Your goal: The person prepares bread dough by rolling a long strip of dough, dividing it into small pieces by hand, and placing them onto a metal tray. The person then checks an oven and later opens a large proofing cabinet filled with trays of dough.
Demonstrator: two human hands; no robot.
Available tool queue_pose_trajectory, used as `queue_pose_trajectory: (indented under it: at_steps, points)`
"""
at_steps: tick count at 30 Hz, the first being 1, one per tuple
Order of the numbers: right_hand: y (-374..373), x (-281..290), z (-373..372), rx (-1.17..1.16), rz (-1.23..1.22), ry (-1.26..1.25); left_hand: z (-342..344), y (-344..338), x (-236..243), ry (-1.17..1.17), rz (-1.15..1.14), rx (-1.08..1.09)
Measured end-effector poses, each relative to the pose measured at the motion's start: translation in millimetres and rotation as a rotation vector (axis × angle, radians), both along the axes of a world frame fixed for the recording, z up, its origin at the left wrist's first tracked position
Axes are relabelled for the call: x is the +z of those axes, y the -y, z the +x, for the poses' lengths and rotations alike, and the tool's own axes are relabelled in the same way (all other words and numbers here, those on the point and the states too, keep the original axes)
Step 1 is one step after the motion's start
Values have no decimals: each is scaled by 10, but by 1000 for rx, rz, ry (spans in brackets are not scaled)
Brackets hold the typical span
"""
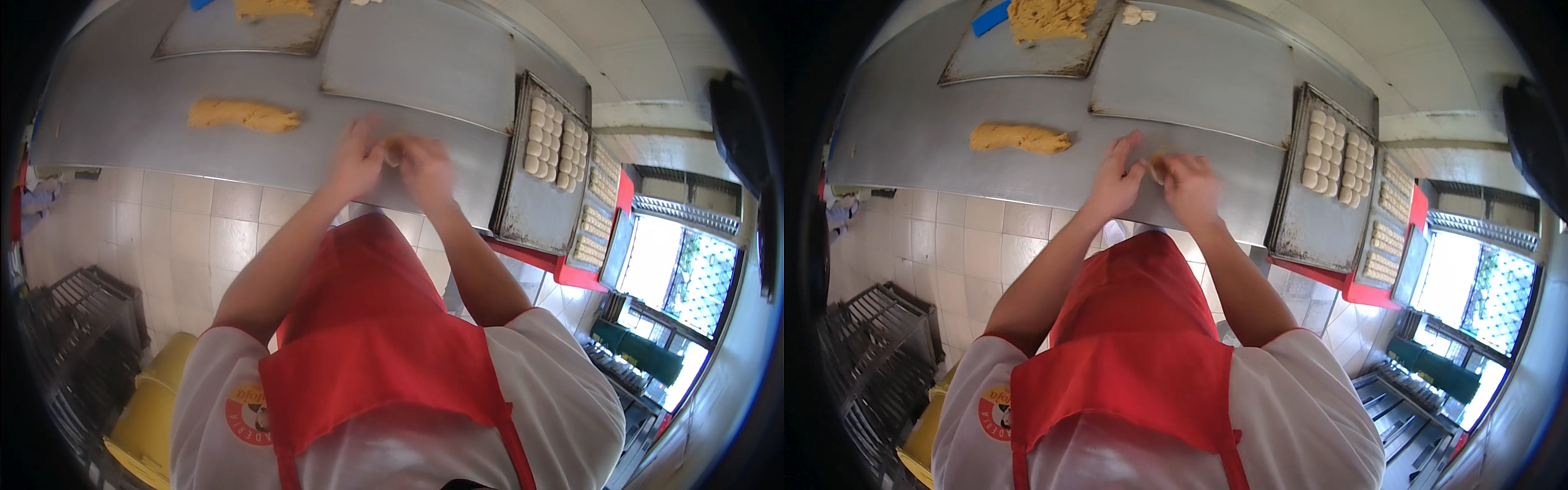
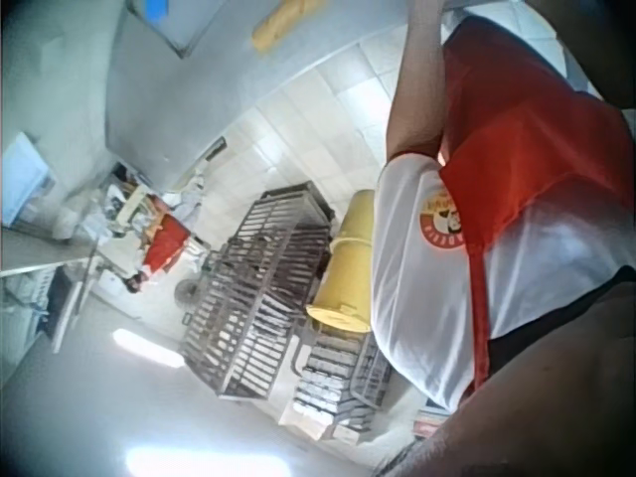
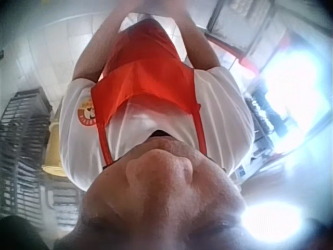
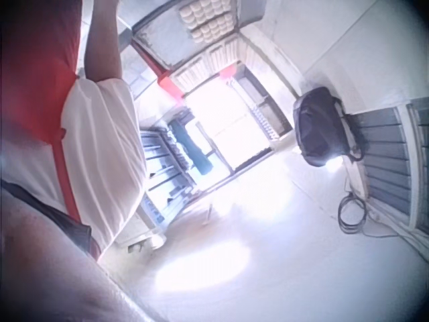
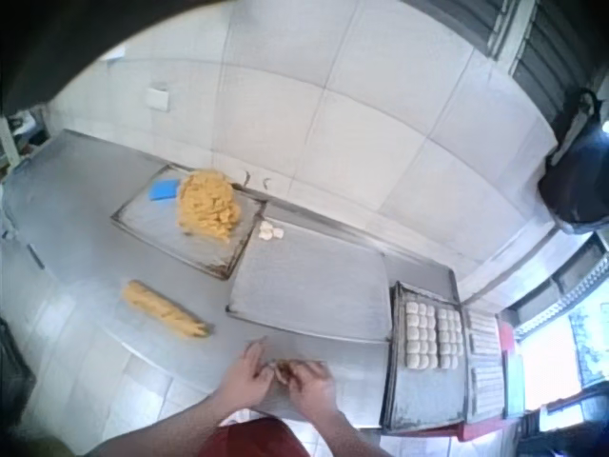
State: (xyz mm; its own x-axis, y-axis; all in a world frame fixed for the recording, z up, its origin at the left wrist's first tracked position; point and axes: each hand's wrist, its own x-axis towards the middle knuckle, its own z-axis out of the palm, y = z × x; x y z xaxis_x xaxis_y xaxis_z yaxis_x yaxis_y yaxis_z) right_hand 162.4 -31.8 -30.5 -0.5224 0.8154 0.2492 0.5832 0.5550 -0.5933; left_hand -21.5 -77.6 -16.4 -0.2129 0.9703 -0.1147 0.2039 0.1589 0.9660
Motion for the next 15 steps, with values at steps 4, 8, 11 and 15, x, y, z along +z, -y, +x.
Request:
queue_pose_trajectory:
  at_steps: [4, 8, 11, 15]
  points:
    - [-33, -5, 176, 44, 6, 76, -38, -68, 33, -780, 127, -344]
    - [-1, 96, 189, -82, -189, 9, -29, -84, -70, -629, 80, -380]
    - [-40, 85, 221, 47, -263, 47, 7, 15, -9, -166, 6, -289]
    - [-115, 168, 275, 58, -883, -494, 77, 102, 157, 168, -76, -148]
